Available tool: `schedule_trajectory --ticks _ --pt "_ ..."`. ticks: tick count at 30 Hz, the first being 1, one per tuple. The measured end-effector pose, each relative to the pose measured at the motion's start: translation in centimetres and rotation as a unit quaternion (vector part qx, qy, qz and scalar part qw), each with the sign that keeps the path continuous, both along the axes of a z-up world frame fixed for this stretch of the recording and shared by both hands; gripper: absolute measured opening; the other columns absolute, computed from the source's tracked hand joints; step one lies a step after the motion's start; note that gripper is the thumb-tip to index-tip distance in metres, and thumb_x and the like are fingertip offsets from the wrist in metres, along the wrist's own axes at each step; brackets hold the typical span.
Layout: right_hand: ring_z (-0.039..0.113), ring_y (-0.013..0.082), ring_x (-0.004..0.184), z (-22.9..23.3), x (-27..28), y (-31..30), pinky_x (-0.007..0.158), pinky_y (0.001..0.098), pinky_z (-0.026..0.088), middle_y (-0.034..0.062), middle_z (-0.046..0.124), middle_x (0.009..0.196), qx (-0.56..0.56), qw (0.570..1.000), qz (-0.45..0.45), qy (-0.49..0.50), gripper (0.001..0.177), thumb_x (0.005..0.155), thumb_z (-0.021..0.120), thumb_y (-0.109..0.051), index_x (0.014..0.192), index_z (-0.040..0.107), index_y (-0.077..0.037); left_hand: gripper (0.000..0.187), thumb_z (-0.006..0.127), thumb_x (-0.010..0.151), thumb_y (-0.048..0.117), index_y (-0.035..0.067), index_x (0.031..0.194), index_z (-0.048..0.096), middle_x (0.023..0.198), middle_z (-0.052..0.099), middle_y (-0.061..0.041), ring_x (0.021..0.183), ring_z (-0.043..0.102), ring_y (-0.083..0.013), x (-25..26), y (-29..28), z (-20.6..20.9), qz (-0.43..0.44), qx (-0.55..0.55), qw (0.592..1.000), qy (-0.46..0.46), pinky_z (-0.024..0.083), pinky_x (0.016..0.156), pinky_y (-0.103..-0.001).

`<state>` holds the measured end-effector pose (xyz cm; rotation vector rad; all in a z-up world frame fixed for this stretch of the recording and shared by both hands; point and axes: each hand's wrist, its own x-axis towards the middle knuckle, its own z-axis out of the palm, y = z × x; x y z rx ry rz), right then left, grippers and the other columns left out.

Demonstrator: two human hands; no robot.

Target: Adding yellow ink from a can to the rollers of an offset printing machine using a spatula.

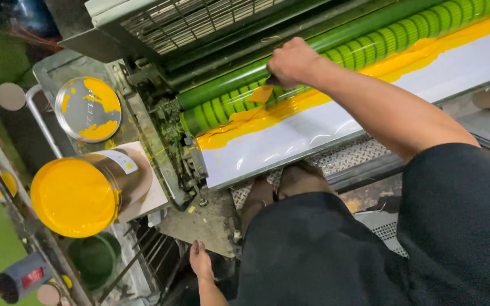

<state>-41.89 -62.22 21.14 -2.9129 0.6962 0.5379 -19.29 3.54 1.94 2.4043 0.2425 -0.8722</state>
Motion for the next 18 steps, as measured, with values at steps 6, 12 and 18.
schedule_trajectory --ticks 6,12,18 --pt "0.072 0.0396 0.08 -1.4 -8.3 0.2 0.071 0.0516 0.055 0.0152 0.074 0.085 0.078 0.989 -0.093 -0.08 0.042 0.095 0.065 -0.054 0.091 0.076 -0.013 0.05 0.059 0.103 0.026 0.002 0.147 0.055 0.145 0.061 -0.014 0.132 0.058 -0.0285 -5.7 -3.4 2.3 -0.004 0.013 1.0 0.021 0.042 0.109 -0.037" --pt "0.07 0.0375 0.093 -4.7 -19.6 2.2 0.075 0.0523 0.055 0.0123 0.072 0.095 0.017 0.956 -0.226 -0.184 0.036 0.097 0.065 -0.046 0.094 0.071 -0.011 0.05 0.059 0.103 0.028 0.006 0.148 0.056 0.146 0.061 -0.013 0.133 0.058 -0.0285 -9.6 -7.6 1.6 -0.026 0.08 0.995 0.057 0.043 0.11 -0.039" --pt "0.066 0.039 0.096 -4.1 -33.9 1.1 0.075 0.0526 0.053 0.0149 0.069 0.103 0.036 0.91 -0.354 -0.215 0.03 0.099 0.067 -0.038 0.11 0.069 -0.01 0.048 0.061 0.103 0.027 0.004 0.145 0.058 0.144 0.064 -0.014 0.131 0.06 -0.0271 -9.9 -10.0 -0.9 -0.127 0.056 0.989 0.043 0.044 0.109 -0.038"
